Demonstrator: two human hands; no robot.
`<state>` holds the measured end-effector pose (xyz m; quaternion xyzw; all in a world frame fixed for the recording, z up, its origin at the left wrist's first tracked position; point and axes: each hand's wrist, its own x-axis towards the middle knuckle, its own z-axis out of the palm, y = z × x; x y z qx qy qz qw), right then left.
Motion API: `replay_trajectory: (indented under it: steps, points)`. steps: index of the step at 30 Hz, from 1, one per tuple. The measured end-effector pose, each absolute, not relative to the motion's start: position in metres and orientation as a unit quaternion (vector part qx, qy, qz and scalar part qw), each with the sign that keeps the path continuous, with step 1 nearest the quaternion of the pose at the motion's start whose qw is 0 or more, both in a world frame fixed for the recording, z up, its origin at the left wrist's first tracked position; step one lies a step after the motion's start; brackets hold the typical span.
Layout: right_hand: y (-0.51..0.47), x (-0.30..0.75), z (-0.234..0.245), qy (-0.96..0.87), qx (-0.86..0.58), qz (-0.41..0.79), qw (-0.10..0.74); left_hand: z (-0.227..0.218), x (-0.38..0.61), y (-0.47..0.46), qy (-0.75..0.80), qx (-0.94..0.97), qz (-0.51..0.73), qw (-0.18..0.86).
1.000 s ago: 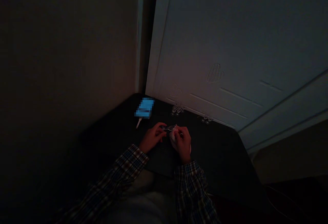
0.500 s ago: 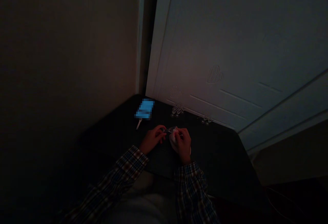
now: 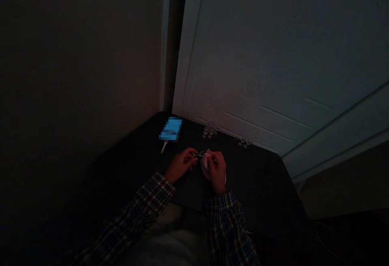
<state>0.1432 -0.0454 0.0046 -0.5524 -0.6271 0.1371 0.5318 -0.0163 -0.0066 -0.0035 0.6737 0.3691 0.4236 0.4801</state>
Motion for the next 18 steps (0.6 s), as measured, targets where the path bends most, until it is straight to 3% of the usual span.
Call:
replay_trajectory:
  steps: [18]
  points:
    - [-0.048, 0.14, 0.01, -0.623, -0.548, 0.169, 0.532, 0.0, -0.017, -0.008, 0.375, 0.669, 0.433, 0.474]
